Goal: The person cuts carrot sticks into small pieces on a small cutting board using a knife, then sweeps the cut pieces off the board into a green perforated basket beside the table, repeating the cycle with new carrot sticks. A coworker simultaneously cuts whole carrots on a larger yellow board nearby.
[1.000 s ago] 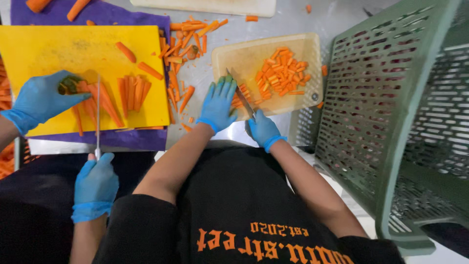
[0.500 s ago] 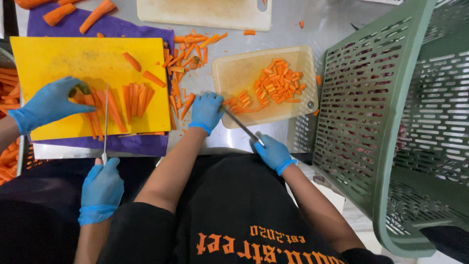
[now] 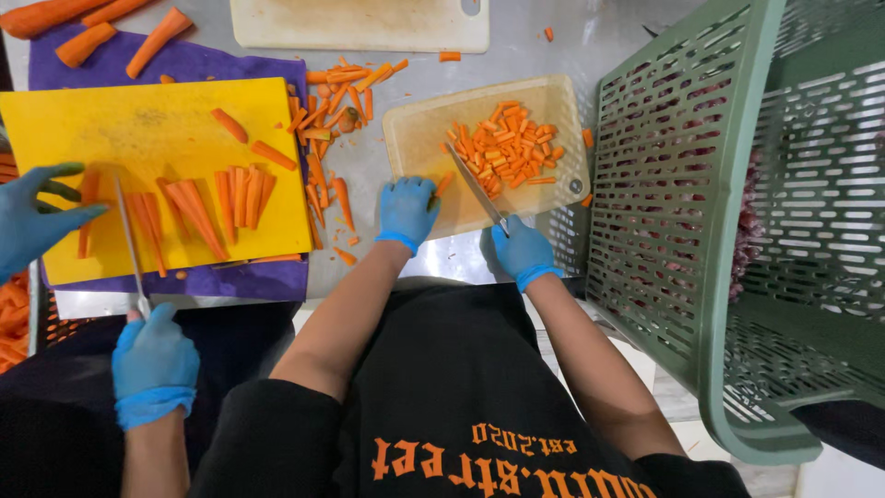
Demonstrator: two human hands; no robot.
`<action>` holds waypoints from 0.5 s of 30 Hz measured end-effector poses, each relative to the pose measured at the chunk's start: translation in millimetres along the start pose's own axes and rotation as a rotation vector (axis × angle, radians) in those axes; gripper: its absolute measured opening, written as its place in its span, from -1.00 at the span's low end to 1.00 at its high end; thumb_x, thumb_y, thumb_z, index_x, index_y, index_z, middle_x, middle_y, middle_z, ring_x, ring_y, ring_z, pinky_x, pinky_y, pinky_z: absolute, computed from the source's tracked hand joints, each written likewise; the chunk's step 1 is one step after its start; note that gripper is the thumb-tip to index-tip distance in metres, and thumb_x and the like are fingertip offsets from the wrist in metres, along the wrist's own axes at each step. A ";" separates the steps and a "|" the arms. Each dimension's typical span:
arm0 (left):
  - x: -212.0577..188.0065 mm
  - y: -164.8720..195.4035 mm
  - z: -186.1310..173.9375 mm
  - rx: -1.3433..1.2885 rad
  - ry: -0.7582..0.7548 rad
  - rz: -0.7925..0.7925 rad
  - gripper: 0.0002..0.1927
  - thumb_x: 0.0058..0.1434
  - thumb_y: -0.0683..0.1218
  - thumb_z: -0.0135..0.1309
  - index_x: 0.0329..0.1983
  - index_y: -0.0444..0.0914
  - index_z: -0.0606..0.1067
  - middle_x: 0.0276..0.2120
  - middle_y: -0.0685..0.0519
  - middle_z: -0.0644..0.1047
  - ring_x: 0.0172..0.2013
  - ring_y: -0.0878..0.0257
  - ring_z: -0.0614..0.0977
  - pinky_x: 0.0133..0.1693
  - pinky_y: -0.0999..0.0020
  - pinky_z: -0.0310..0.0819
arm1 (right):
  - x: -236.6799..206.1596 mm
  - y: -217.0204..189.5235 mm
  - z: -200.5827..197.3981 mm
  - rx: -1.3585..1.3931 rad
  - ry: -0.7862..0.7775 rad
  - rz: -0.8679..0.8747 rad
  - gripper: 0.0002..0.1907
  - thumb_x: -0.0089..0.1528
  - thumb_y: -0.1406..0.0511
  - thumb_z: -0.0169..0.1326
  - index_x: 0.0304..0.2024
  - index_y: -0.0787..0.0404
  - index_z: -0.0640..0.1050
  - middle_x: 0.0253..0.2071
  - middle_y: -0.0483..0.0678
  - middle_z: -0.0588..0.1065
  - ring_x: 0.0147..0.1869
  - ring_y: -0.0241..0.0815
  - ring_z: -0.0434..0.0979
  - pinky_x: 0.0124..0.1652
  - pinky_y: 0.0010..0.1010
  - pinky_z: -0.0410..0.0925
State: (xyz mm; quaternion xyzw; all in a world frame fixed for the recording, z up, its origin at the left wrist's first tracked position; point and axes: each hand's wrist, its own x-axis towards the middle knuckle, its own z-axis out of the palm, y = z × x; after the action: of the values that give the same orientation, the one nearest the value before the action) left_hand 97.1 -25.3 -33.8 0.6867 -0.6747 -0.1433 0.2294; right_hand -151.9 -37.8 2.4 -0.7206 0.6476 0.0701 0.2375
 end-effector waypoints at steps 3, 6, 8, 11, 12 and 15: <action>3.2 8.0 -9.8 -0.028 -0.001 -0.025 -0.79 0.08 -0.01 0.18 -0.23 -0.12 0.53 -0.24 0.01 0.56 -0.13 0.01 0.57 -0.10 0.01 0.34 | -8.2 -4.6 0.9 0.012 0.077 -0.074 -0.60 0.33 -0.01 -0.05 -0.14 0.17 0.46 -0.27 0.27 0.58 -0.19 0.39 0.56 -0.17 0.18 0.39; 9.2 10.2 -17.6 -0.034 0.027 -0.050 -0.64 0.01 0.08 0.24 -0.21 -0.20 0.52 -0.25 -0.08 0.54 -0.18 -0.05 0.55 -0.17 -0.01 0.33 | -12.5 -14.9 0.0 -0.021 0.018 -0.135 -0.63 0.33 0.02 -0.06 -0.09 0.17 0.43 -0.28 0.25 0.58 -0.22 0.37 0.58 -0.20 0.17 0.40; 12.0 7.3 -18.9 -0.038 -0.012 -0.025 -0.72 0.09 0.02 0.20 -0.18 -0.16 0.53 -0.22 -0.03 0.56 -0.15 -0.02 0.56 -0.15 0.00 0.33 | -13.9 -17.7 -2.2 -0.031 0.033 -0.158 -0.64 0.33 0.02 -0.06 -0.09 0.16 0.44 -0.28 0.24 0.58 -0.22 0.36 0.58 -0.20 0.16 0.40; 13.0 0.7 -13.8 -0.086 -0.018 0.005 -0.78 0.14 -0.01 0.19 -0.16 -0.12 0.54 -0.22 0.01 0.57 -0.14 0.01 0.57 -0.12 0.00 0.33 | -12.7 -15.5 -5.9 -0.049 0.007 -0.157 -0.65 0.35 0.02 -0.08 -0.07 0.15 0.43 -0.27 0.25 0.58 -0.21 0.37 0.58 -0.19 0.18 0.39; 11.9 -1.7 -11.1 -0.106 -0.013 0.010 -0.79 0.14 -0.02 0.19 -0.16 -0.11 0.55 -0.22 0.02 0.57 -0.14 0.02 0.57 -0.11 0.00 0.34 | -12.7 -14.6 -5.4 -0.053 -0.013 -0.153 -0.64 0.36 0.02 -0.09 -0.06 0.14 0.43 -0.27 0.25 0.58 -0.20 0.38 0.58 -0.19 0.18 0.39; 10.3 -6.3 -3.1 -0.088 -0.024 -0.016 -0.82 0.14 0.01 0.21 -0.23 -0.11 0.54 -0.26 0.02 0.57 -0.15 0.02 0.57 -0.10 -0.01 0.34 | -13.7 -19.7 6.4 -0.063 -0.132 -0.075 -0.60 0.38 0.03 -0.12 0.00 0.22 0.38 -0.27 0.32 0.57 -0.18 0.41 0.58 -0.17 0.21 0.39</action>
State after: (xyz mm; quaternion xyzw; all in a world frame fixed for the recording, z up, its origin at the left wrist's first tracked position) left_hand 104.6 -35.2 -33.2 0.6795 -0.6651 -0.1828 0.2498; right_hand -133.5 -21.7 7.4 -0.7452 0.6007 0.1289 0.2591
